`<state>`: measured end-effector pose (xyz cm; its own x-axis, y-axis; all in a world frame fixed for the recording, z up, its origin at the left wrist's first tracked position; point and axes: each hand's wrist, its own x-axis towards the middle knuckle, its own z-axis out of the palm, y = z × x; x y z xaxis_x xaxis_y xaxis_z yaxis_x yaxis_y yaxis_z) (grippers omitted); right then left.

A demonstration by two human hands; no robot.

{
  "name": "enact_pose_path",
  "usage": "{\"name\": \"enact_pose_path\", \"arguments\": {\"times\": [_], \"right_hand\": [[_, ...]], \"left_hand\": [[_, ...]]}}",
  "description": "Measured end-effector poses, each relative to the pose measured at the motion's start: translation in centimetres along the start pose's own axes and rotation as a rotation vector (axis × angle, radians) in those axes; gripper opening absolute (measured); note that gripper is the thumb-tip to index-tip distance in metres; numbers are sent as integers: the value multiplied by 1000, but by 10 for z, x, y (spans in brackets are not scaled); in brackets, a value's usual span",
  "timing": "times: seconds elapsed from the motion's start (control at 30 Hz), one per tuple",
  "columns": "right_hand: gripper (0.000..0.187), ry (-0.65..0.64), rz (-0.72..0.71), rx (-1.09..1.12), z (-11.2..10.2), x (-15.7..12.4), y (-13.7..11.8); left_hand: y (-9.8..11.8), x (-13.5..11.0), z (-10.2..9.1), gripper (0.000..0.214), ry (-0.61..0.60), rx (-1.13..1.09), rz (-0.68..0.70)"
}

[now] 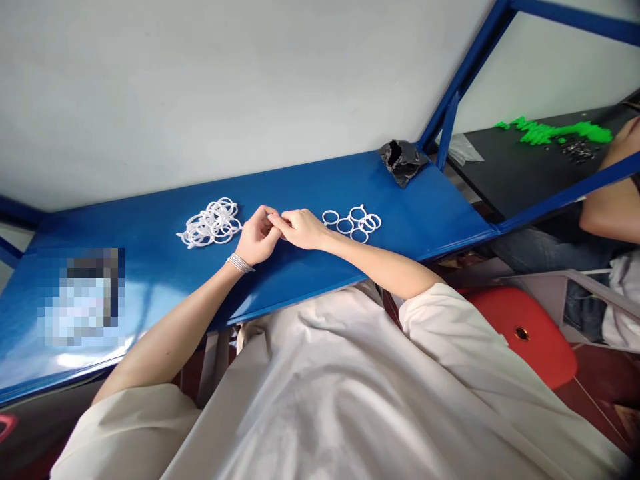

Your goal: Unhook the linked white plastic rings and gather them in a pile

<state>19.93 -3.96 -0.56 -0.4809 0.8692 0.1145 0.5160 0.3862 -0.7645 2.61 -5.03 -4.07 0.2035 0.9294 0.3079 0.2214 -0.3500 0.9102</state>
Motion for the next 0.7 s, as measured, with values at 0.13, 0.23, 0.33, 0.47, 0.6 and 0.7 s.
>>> {"name": "enact_pose_path", "arguments": {"times": [0.13,0.23,0.33,0.47,0.6,0.7], "right_hand": [[62,-35,44,74,1,5,2],[60,-33,67,110,-1,7,3],[58,-51,47,143,-4,6,5],[49,-54,14,173,-5,7,8],[46,1,9,161,-2,11,11],[45,25,3,184,-1,13,12]], "left_hand": [[3,0,1,15,-18,41,26],[4,-1,2,15,-12,51,37],[2,0,3,15,-24,46,52],[-3,1,1,18,-36,47,64],[-8,2,2,25,12,41,72],[-7,0,4,36,37,56,67]]}}
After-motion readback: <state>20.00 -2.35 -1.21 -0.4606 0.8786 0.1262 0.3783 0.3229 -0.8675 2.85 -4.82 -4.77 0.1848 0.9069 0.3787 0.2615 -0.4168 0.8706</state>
